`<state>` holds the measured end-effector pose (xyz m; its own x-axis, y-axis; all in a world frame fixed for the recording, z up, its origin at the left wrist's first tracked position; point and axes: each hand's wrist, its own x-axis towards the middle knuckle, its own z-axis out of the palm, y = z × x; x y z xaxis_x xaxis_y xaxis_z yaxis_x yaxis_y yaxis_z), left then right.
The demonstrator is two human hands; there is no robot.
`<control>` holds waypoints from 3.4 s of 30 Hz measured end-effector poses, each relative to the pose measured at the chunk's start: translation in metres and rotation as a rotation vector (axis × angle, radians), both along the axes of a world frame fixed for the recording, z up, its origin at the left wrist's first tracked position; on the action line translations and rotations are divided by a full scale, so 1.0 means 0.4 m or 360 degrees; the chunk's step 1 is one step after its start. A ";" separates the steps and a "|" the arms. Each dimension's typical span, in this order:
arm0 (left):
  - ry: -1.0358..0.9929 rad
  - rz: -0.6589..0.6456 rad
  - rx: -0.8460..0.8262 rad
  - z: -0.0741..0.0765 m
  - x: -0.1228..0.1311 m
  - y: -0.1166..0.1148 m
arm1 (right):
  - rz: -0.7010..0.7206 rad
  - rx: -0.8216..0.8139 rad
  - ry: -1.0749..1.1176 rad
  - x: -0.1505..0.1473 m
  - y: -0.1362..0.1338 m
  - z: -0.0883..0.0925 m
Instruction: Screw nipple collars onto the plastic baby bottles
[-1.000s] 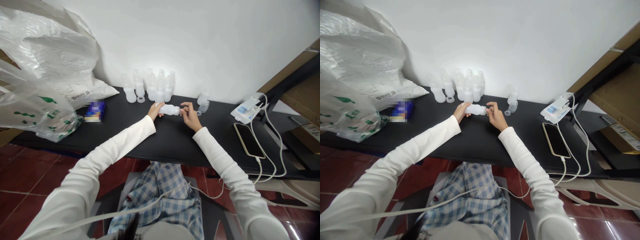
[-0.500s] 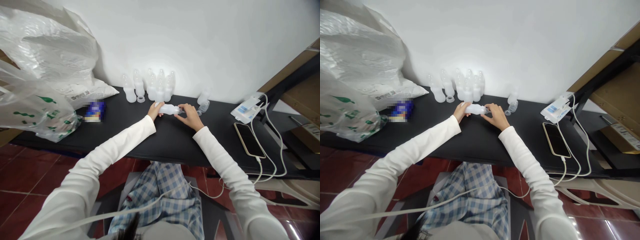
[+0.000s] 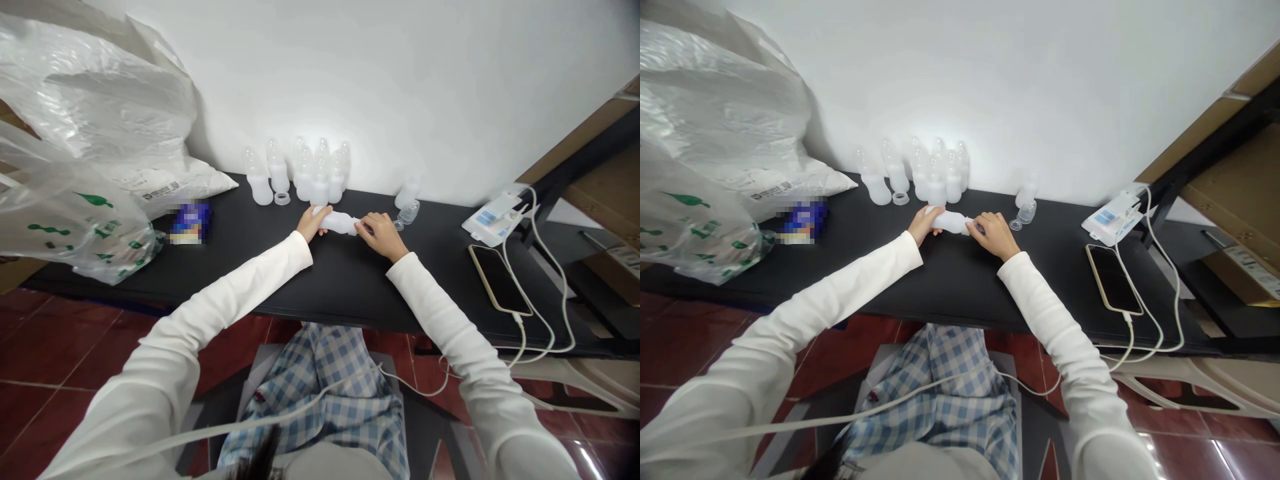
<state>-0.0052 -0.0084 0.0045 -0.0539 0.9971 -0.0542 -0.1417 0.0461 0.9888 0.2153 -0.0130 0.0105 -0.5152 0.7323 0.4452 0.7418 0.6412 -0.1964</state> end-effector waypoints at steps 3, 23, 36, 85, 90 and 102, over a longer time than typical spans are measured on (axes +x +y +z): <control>0.0007 0.0026 -0.0013 0.003 0.000 -0.002 | -0.0050 0.0002 0.0004 -0.003 0.000 -0.003; -0.0051 -0.0017 -0.0014 0.003 -0.004 0.002 | -0.0061 0.0087 0.0041 -0.014 -0.009 0.007; 0.0102 -0.0089 0.0095 -0.011 -0.004 0.002 | -0.0150 0.0107 0.0038 -0.015 -0.004 0.000; 0.0706 0.0242 0.0851 -0.014 -0.046 0.013 | -0.1450 0.0198 0.0361 0.130 0.062 0.012; 0.0538 0.0293 0.0701 -0.014 -0.042 0.019 | -0.1305 0.0378 0.0580 0.112 0.042 0.041; 0.0264 0.0306 0.0428 -0.019 -0.035 0.029 | -0.0450 0.0064 0.1518 0.029 0.036 -0.015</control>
